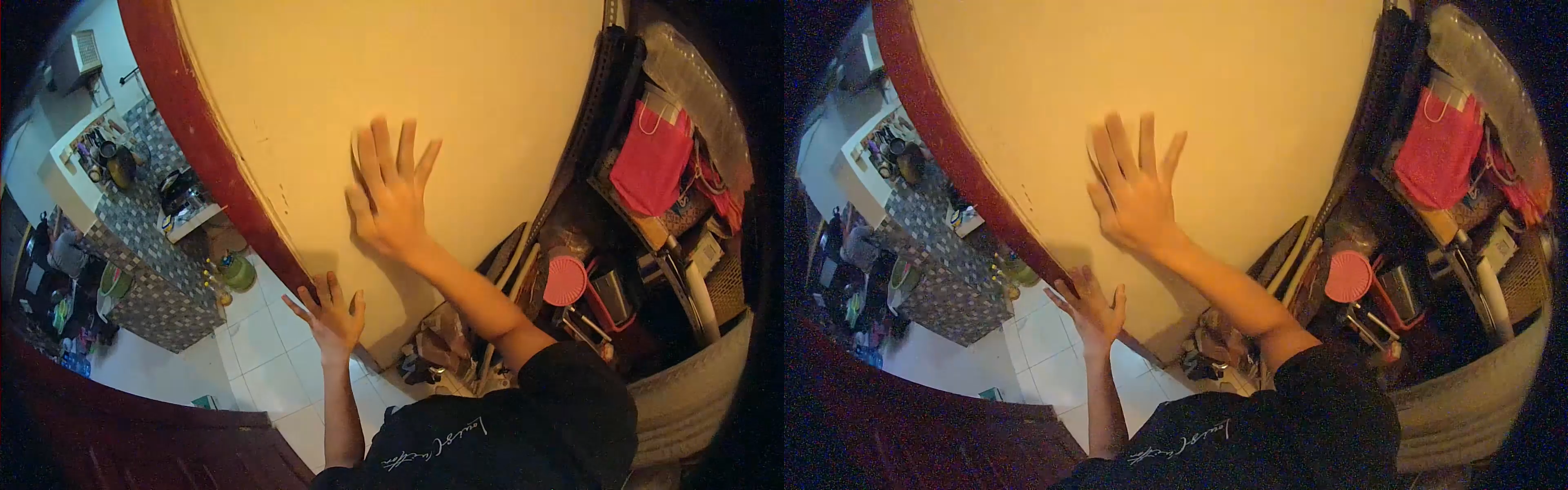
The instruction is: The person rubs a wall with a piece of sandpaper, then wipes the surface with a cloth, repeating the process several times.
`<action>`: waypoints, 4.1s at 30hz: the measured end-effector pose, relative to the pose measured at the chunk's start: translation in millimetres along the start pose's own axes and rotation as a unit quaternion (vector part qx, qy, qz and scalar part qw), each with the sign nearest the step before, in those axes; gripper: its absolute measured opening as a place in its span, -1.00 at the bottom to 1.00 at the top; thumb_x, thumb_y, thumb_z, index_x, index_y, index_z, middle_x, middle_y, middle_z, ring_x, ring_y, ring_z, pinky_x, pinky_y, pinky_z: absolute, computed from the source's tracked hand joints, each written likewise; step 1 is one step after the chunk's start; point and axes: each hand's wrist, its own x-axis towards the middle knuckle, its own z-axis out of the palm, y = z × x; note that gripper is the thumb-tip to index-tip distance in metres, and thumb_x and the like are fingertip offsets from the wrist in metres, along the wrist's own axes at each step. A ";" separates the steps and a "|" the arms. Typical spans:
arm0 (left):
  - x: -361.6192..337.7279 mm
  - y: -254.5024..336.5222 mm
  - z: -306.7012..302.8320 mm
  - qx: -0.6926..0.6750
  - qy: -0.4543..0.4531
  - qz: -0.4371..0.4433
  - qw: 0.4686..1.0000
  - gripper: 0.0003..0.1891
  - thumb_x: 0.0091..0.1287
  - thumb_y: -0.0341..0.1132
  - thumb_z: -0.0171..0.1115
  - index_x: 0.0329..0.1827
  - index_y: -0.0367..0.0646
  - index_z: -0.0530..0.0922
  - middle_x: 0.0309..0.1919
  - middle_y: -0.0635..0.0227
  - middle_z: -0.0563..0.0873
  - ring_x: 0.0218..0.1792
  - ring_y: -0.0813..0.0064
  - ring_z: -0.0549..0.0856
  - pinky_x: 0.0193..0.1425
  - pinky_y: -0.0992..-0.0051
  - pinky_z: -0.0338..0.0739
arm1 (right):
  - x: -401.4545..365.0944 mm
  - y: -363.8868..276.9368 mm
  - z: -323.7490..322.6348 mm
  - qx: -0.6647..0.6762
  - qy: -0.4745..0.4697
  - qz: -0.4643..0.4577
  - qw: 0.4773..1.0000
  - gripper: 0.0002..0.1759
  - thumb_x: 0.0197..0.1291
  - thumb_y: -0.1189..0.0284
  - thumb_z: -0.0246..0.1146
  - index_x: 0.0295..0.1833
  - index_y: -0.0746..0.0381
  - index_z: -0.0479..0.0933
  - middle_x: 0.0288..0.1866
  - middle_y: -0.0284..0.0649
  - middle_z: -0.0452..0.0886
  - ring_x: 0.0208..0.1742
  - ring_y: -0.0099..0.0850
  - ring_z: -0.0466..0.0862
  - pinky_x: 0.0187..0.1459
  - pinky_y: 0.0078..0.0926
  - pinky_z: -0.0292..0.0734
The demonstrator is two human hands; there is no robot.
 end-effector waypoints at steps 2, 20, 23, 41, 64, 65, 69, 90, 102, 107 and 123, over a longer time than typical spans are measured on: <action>-2.4 -1.4 -2.8 -0.008 -0.032 -0.008 0.999 -0.31 0.38 0.08 0.28 0.42 -0.24 0.51 0.50 0.08 0.39 0.49 -0.34 0.25 0.58 -0.54 -0.21 | -60.8 -4.6 15.9 0.003 -0.017 0.011 1.000 -0.20 0.45 0.20 0.06 0.71 0.22 0.06 0.79 -0.06 -0.06 0.74 0.26 -0.24 0.45 0.66 -0.59; -0.2 -8.2 6.0 0.021 0.037 0.075 0.996 -0.13 0.38 0.14 0.22 0.60 -0.29 0.28 0.65 0.04 0.10 0.61 -0.37 -0.02 0.62 -0.46 -0.33 | -45.2 -6.4 16.0 -0.043 -0.009 0.054 0.998 -0.15 0.45 0.17 0.05 0.73 0.22 -0.04 0.80 0.00 -0.21 0.72 0.36 -0.34 0.43 0.70 -0.61; -2.9 -10.4 4.4 0.033 0.022 0.081 0.996 -0.12 0.38 0.15 0.21 0.61 -0.31 0.26 0.65 0.00 0.11 0.61 -0.37 -0.04 0.62 -0.45 -0.34 | 8.3 -10.4 -1.8 -0.064 0.005 0.081 0.995 -0.13 0.47 0.15 0.03 0.73 0.25 -0.10 0.78 0.12 -0.28 0.70 0.40 -0.38 0.42 0.71 -0.61; 2.1 -4.3 2.1 -0.052 0.008 0.030 0.998 -0.27 0.35 0.05 0.28 0.50 -0.21 0.43 0.51 0.15 0.38 0.52 -0.25 0.13 0.57 -0.55 -0.24 | 31.7 -13.1 -12.0 -0.054 0.024 0.117 0.991 -0.23 0.53 0.07 -0.03 0.75 -0.05 -0.05 0.75 0.28 -0.45 0.67 0.50 -0.38 0.47 0.60 -0.60; -3.1 -8.4 9.7 0.034 0.037 0.071 0.996 -0.15 0.39 0.16 0.22 0.58 -0.26 0.31 0.66 0.12 0.10 0.59 -0.32 0.00 0.60 -0.49 -0.30 | 61.9 -8.9 -14.8 -0.037 0.080 0.100 0.991 -0.27 0.51 0.11 -0.02 0.74 -0.14 0.04 0.74 0.29 -0.42 0.66 0.49 -0.28 0.52 0.55 -0.46; -5.3 -7.9 8.7 0.032 0.034 0.072 0.996 -0.15 0.39 0.16 0.22 0.58 -0.26 0.31 0.66 0.12 0.10 0.59 -0.32 0.00 0.60 -0.49 -0.30 | 42.4 -9.7 -12.2 -0.036 0.058 0.106 0.992 -0.27 0.51 0.12 -0.02 0.74 -0.13 0.04 0.74 0.30 -0.42 0.66 0.48 -0.27 0.52 0.54 -0.46; -0.6 -5.7 7.5 0.005 0.034 0.051 0.998 -0.21 0.37 0.13 0.24 0.56 -0.18 0.37 0.64 0.22 0.16 0.63 -0.19 -0.07 0.58 -0.53 -0.27 | -54.7 -14.9 11.5 -0.029 -0.020 0.123 0.992 -0.23 0.48 0.14 0.07 0.74 -0.17 0.02 0.71 0.40 -0.40 0.64 0.55 -0.22 0.48 0.63 -0.43; -4.5 -5.8 7.1 0.045 0.010 0.061 0.997 -0.12 0.40 0.21 0.16 0.60 -0.28 0.28 0.67 0.02 0.09 0.59 -0.41 0.03 0.60 -0.47 -0.36 | -49.1 -15.0 14.6 -0.040 -0.006 0.136 0.990 -0.24 0.44 0.19 0.12 0.72 -0.10 0.11 0.73 0.36 -0.39 0.65 0.52 -0.25 0.45 0.66 -0.46; -4.0 -8.3 5.1 0.051 -0.019 0.056 0.997 -0.09 0.40 0.21 0.16 0.64 -0.28 0.22 0.65 -0.12 0.08 0.58 -0.50 -0.03 0.61 -0.45 -0.37 | 43.0 -14.8 -10.9 -0.015 0.067 0.109 0.992 -0.22 0.48 0.15 0.05 0.74 -0.17 -0.02 0.73 0.34 -0.41 0.65 0.50 -0.25 0.49 0.61 -0.42; -1.7 -10.5 2.6 0.045 -0.037 0.056 0.997 -0.10 0.39 0.18 0.20 0.63 -0.28 0.22 0.65 -0.10 0.06 0.60 -0.45 -0.12 0.60 -0.47 -0.35 | -73.4 -31.0 26.7 -0.011 -0.014 0.136 0.990 -0.24 0.46 0.17 0.11 0.72 -0.16 0.10 0.74 0.33 -0.38 0.67 0.47 -0.28 0.46 0.65 -0.46; -4.9 -12.5 5.4 0.024 -0.024 0.069 0.997 -0.10 0.40 0.16 0.22 0.64 -0.26 0.20 0.67 -0.03 0.00 0.61 -0.43 -0.12 0.58 -0.51 -0.27 | 59.7 -20.5 -12.2 -0.002 0.075 0.096 0.993 -0.26 0.47 0.12 0.05 0.73 -0.19 0.09 0.77 0.21 -0.41 0.69 0.43 -0.33 0.50 0.58 -0.51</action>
